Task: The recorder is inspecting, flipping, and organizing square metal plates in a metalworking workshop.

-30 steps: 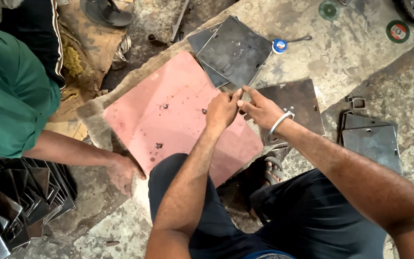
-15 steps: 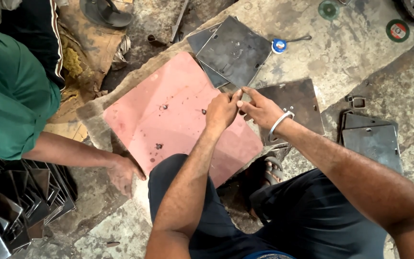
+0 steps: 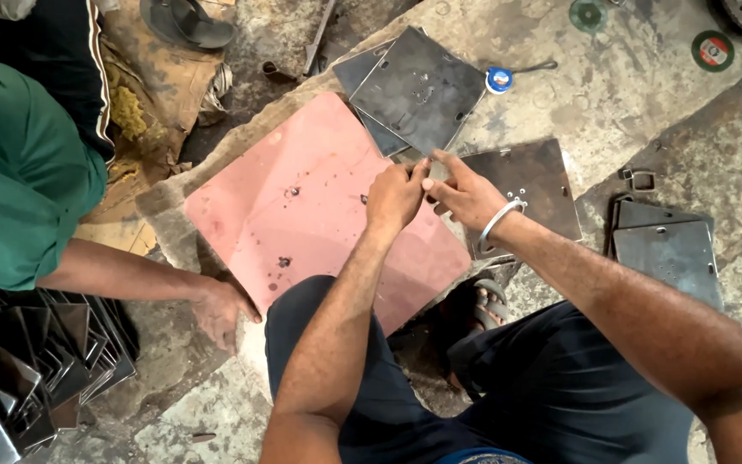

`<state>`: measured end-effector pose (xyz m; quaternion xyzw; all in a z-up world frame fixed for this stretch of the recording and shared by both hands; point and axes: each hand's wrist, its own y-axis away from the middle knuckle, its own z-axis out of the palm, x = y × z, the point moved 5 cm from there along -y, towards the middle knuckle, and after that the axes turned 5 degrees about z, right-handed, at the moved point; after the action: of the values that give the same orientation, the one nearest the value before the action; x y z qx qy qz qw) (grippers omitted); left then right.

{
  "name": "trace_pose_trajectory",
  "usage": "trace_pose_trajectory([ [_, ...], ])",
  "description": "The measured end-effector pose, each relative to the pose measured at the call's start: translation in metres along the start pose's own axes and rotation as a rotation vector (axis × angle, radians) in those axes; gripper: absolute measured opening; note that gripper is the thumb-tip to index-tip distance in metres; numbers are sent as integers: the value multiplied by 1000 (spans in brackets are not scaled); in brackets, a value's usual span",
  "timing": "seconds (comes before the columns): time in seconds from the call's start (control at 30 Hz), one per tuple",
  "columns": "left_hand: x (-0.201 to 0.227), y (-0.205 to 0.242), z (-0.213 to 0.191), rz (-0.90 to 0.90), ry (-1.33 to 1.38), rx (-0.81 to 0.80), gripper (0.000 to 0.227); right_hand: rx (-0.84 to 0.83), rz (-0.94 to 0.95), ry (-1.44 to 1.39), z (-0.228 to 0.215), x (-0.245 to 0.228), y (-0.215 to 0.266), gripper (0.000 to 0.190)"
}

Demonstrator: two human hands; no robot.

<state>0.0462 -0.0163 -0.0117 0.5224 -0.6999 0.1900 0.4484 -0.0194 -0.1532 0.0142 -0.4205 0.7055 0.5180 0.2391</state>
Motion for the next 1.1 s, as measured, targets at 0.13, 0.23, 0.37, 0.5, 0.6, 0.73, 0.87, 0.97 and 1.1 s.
trace_pose_trajectory([
  [0.13,-2,-1,0,2,-16,14,52,19,1,-41,-1,-6,4,74],
  [0.23,-3,-2,0,12,-18,24,52,-21,5,-63,0,-7,6,70],
  [0.37,-12,-5,3,64,-1,18,52,15,-7,-129,6,11,-10,74],
  [0.5,-26,-11,6,136,-3,-9,58,42,-65,-89,12,5,-12,70],
  [0.6,-47,-13,11,225,91,8,55,117,-112,34,17,1,-6,67],
  [0.73,-33,4,-14,-21,334,-9,47,229,-285,141,43,-13,-8,58],
  [0.87,-57,2,-20,21,456,-61,52,374,-332,164,54,-29,-6,49],
  [0.97,-37,7,-30,34,382,-22,45,253,-140,88,49,-42,4,58],
  [1.1,-36,5,-31,8,434,-13,40,225,-125,124,40,-48,11,61],
])
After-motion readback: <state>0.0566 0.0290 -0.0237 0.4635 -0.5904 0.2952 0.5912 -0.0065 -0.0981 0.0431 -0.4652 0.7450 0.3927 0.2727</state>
